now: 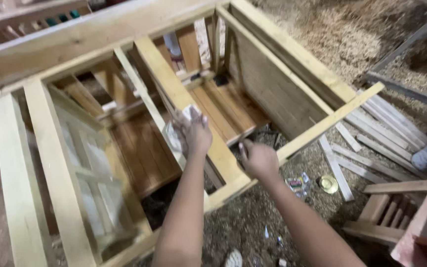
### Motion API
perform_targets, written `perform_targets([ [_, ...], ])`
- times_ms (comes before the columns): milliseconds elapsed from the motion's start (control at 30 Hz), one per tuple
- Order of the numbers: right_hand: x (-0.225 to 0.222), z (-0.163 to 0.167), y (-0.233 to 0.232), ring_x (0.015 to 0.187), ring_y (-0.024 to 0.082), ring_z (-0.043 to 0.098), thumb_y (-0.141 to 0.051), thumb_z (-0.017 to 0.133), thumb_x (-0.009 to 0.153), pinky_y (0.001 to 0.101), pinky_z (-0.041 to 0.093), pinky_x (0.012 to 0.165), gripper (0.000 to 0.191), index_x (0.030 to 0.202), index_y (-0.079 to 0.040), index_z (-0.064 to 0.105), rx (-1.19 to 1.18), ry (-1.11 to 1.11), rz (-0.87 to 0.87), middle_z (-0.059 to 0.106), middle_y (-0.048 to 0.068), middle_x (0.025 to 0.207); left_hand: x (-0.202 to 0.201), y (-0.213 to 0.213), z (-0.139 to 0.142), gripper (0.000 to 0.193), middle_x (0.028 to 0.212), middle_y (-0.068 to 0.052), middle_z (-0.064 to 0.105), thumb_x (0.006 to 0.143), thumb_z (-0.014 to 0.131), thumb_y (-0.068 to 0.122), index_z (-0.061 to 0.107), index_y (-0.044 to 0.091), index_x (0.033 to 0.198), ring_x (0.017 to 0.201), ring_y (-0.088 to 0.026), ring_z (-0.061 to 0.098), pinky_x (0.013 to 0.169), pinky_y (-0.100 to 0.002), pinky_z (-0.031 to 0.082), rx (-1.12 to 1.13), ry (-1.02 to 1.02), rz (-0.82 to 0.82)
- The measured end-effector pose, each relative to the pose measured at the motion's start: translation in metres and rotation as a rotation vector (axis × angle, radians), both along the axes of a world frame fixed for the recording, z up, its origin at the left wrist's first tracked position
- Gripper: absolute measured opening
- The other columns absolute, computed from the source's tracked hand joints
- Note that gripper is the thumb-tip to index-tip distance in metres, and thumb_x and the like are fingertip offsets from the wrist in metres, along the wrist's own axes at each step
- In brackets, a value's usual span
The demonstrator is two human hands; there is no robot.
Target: The person sands the wooden rails and slats of an unfinished furniture frame using a pink sanding block, steadying the frame with the other hand. They periodically wipe dust off the sanded surfaces with a cloth or paper and continue sanding different rails and edges of the frame.
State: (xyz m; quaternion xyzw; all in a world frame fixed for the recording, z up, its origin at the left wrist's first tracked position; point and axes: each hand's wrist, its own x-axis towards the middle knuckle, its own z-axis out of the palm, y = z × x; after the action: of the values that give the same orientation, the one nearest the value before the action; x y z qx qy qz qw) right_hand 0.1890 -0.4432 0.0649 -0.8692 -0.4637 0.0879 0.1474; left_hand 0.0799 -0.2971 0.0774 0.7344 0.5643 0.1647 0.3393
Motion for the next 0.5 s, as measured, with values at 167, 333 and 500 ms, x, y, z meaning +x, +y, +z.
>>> perform_targets([
  [167, 0.0, 0.001, -0.002, 0.074, 0.037, 0.07, -0.036, 0.05, 0.098, 0.0523, 0.053, 0.072, 0.036, 0.124, -0.021, 0.07, 0.035, -0.003, -0.006, 0.072, 0.018, 0.08, -0.004, -0.084, -0.025, 0.065, 0.164, -0.026, -0.021, 0.112, 0.037, 0.037, 0.012, 0.013, 0.167, 0.145, -0.051, -0.017, 0.119, -0.066, -0.008, 0.58, 0.241, -0.101],
  [333, 0.001, -0.001, -0.003, 0.079, 0.039, 0.069, -0.037, 0.05, 0.099, 0.0537, 0.052, 0.073, 0.032, 0.115, -0.018, 0.071, 0.106, -0.025, -0.004, 0.073, 0.018, 0.083, 0.005, -0.074, -0.035, 0.069, 0.171, -0.014, -0.02, 0.102, 0.035, 0.038, 0.012, 0.028, 0.165, 0.152, -0.045, -0.019, 0.123, -0.054, -0.011, -0.081, 0.141, -0.019],
  [500, 0.002, -0.004, -0.002, 0.08, 0.038, 0.07, -0.038, 0.05, 0.1, 0.0539, 0.052, 0.076, 0.031, 0.113, -0.017, 0.07, -0.062, 0.017, -0.03, 0.072, 0.018, 0.081, 0.006, -0.011, -0.016, 0.058, 0.174, -0.016, 0.0, 0.113, 0.035, 0.042, 0.027, 0.02, 0.166, 0.161, -0.04, -0.002, 0.135, -0.055, 0.006, 0.099, 0.046, -0.026],
])
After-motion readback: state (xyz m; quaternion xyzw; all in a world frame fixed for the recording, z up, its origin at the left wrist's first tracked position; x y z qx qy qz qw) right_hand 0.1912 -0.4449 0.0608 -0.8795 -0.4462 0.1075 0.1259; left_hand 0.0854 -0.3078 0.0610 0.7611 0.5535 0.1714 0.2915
